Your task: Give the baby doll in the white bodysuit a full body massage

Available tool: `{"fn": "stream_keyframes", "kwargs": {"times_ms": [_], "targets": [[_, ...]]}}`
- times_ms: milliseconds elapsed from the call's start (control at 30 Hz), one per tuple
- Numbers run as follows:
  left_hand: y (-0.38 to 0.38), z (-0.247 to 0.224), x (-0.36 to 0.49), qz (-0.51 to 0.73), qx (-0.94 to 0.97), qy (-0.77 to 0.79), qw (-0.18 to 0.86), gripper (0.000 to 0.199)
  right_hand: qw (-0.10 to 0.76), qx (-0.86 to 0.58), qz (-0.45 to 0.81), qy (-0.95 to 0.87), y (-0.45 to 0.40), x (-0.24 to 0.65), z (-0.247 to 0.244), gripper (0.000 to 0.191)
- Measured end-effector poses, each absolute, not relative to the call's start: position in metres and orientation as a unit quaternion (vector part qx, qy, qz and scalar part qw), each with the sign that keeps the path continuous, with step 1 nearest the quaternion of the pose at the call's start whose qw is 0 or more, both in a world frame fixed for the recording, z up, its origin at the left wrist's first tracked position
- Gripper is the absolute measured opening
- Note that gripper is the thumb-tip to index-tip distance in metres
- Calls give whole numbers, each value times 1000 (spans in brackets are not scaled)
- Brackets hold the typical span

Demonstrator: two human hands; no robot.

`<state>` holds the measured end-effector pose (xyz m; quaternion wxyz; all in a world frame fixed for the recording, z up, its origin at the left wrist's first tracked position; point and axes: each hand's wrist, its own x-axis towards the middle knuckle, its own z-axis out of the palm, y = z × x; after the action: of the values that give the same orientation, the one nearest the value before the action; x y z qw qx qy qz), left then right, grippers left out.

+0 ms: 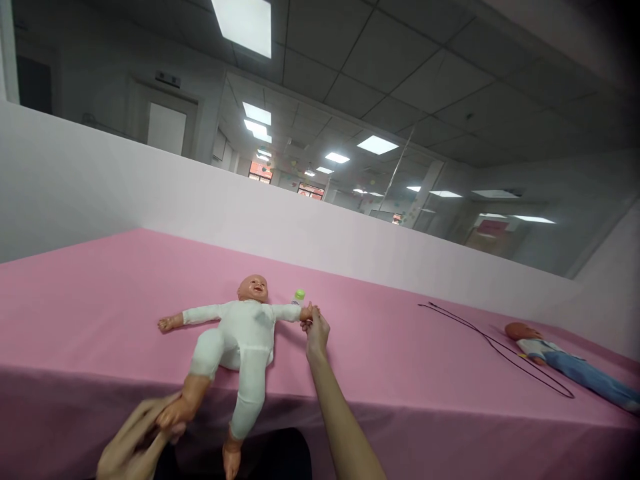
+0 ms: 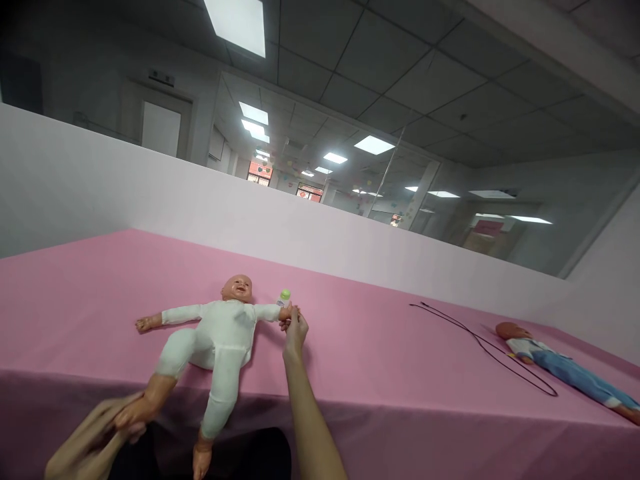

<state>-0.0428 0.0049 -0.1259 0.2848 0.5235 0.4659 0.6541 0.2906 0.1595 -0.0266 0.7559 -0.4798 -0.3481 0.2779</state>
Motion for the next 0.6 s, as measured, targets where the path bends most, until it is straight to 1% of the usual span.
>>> {"fn": "stream_keyframes", "kwargs": {"times_ms": [67, 133, 200, 267, 333, 400, 467, 533, 600], "targets": [[38, -90, -40, 640, 558, 453, 271, 36, 714, -483, 273, -428, 160, 276, -13, 44], [76, -61, -29, 624, 572, 455, 277, 40, 648, -484, 297, -508, 161, 256, -8, 45], [109, -43, -17, 599, 577, 454, 320, 47, 580, -478, 319, -577, 161, 237, -12, 41], [126, -38, -9, 583, 579, 447, 354, 52, 543, -473, 314, -619, 161, 224, -20, 36], [125, -42, -10, 584, 574, 451, 355, 54, 556, -475, 304, -611, 164, 223, -24, 34], [105, -55, -20, 588, 572, 461, 338, 53, 598, -484, 316, -555, 171, 237, -22, 38], [75, -76, -36, 589, 573, 469, 323, 50, 664, -494, 334, -450, 179, 261, -15, 42], [40, -103, -50, 594, 560, 483, 317, 50, 721, -502, 339, -337, 184, 289, -12, 41], [10, -132, -58, 579, 560, 495, 325, 51, 746, -515, 333, -258, 185, 312, -18, 36]]}}
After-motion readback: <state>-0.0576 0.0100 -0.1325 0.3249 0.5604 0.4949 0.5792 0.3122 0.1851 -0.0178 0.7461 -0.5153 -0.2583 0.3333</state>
